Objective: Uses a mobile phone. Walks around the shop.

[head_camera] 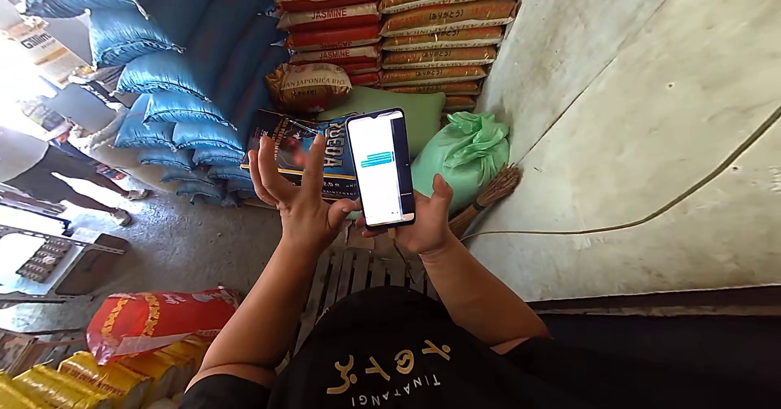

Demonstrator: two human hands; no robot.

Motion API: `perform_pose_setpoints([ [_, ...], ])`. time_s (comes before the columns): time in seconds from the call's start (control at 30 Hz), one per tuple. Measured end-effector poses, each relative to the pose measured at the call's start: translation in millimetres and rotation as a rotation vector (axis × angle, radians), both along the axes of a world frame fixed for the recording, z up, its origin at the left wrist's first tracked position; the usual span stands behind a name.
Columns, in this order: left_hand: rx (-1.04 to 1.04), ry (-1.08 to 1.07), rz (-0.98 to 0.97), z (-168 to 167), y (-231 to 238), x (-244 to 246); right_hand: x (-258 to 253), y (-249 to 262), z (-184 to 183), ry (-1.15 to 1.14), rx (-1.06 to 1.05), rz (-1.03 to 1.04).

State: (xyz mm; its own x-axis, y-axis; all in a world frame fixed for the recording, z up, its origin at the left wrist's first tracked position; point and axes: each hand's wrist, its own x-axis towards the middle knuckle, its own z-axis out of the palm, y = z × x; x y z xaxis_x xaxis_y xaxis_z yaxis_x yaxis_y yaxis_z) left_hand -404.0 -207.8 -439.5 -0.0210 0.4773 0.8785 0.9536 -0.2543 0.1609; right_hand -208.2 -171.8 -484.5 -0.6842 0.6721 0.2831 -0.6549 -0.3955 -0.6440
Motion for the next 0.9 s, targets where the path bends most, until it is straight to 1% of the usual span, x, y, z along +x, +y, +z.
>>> perform_pose_setpoints([
  [0.43, -0.008, 0.018, -0.02, -6.5, -10.6, 4.1, 2.3, 0.3, 0.5, 0.053, 0.01, 0.016],
  [0.9, -0.028, 0.069, -0.012, 9.5, -0.9, 5.2, -1.7, -2.4, -2.8, 0.041, 0.053, -0.005],
])
